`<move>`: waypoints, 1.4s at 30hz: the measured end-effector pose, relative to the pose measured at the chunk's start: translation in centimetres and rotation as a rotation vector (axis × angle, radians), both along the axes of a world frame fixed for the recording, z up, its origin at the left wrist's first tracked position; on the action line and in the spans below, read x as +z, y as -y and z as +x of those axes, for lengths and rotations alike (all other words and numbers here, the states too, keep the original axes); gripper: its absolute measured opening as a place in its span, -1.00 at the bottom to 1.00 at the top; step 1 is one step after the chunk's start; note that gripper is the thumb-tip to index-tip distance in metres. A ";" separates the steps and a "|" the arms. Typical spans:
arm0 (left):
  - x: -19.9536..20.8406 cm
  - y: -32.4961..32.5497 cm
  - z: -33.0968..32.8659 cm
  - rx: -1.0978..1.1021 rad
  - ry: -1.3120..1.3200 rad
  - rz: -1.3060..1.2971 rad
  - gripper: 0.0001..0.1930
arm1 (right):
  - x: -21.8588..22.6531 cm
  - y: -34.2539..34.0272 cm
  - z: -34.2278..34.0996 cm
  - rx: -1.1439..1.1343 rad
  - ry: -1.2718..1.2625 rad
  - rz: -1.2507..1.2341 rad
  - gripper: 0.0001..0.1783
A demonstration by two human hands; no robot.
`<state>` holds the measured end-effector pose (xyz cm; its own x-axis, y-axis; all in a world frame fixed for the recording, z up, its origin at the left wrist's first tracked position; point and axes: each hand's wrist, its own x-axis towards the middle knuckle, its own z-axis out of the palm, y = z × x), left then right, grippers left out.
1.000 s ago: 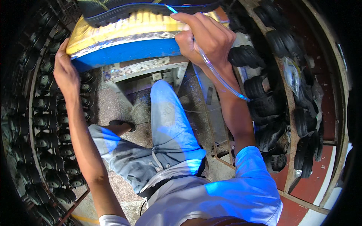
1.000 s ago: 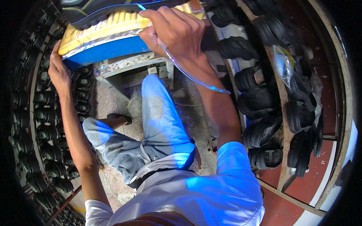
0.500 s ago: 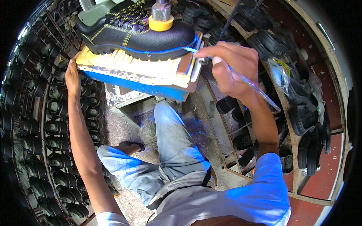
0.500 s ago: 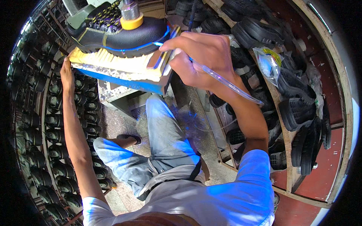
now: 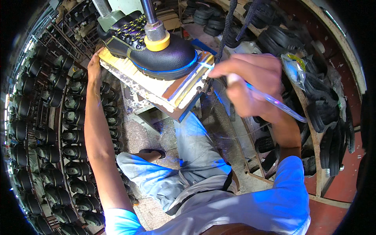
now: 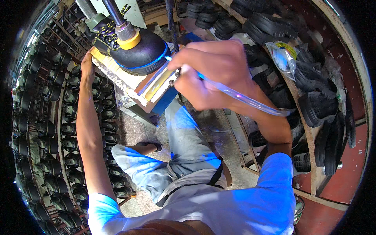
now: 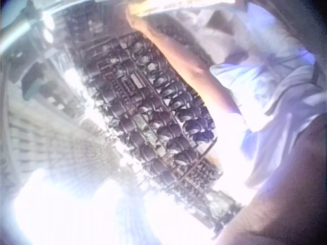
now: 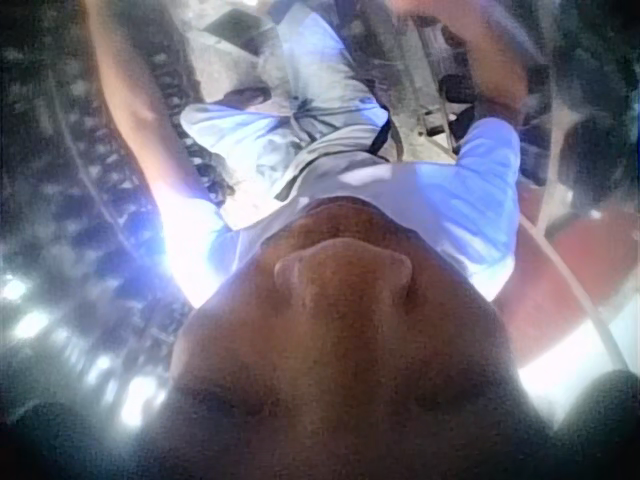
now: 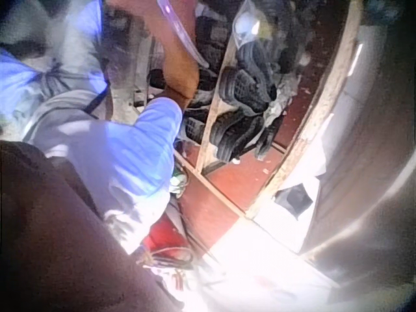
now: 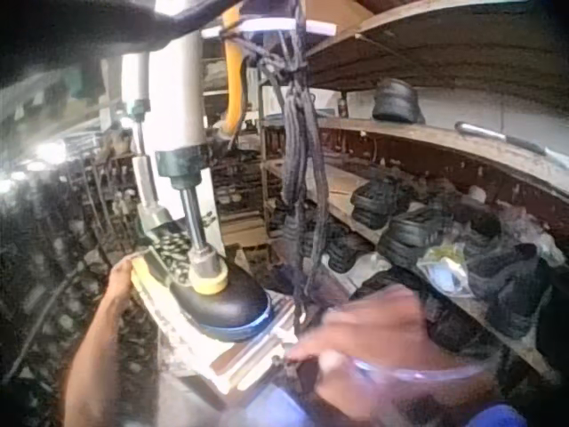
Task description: The person places a shoe onto an industrial machine, uses a stylus-like tool connected to a tube to trace along the sole seam, and then places the shoe onto a storage rack.
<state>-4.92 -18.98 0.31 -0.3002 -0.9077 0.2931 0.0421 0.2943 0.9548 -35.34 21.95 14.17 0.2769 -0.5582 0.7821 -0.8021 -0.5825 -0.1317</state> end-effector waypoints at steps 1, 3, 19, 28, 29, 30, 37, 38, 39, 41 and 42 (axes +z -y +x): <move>-0.2 0.2 0.2 0.009 -0.031 0.014 -0.52 | 0.5 -0.8 0.2 0.025 0.008 0.003 -0.69; -0.5 0.5 1.4 0.059 -0.075 -0.052 -0.60 | 1.5 -2.6 0.4 0.096 0.018 0.004 -0.67; 3.1 -29.9 1.1 0.404 0.403 -0.763 -0.61 | -7.4 8.6 6.7 -0.156 0.481 0.179 -0.49; 18.3 -14.1 -7.2 -0.086 0.842 -0.602 0.17 | -5.1 12.2 2.3 -0.272 0.368 0.389 -0.23; 19.5 -15.1 -6.9 -0.149 0.823 -0.528 0.11 | -4.4 12.7 2.1 -0.259 0.382 0.484 -0.25; 19.0 -14.7 -6.6 -0.209 0.756 -0.519 0.03 | -4.7 13.8 1.4 -0.123 0.459 0.526 -0.26; 15.8 -23.3 -8.2 0.248 0.148 -1.344 -0.36 | -8.1 16.6 -5.3 0.013 0.618 0.705 -0.36; 15.4 -24.9 -7.9 0.299 0.058 -1.382 -0.34 | -8.0 16.0 -1.9 -0.190 0.499 0.406 -0.38; 15.2 -26.7 -6.5 0.422 0.076 -1.413 -0.33 | -7.7 15.5 0.4 -0.242 0.441 0.269 -0.41; 16.0 -29.8 -2.0 0.488 0.260 -1.317 -0.32 | -7.2 14.2 2.1 -0.278 0.393 0.157 -0.46; 16.6 -31.1 1.3 0.433 0.307 -1.235 -0.32 | -6.8 13.5 2.3 -0.222 0.403 0.188 -0.46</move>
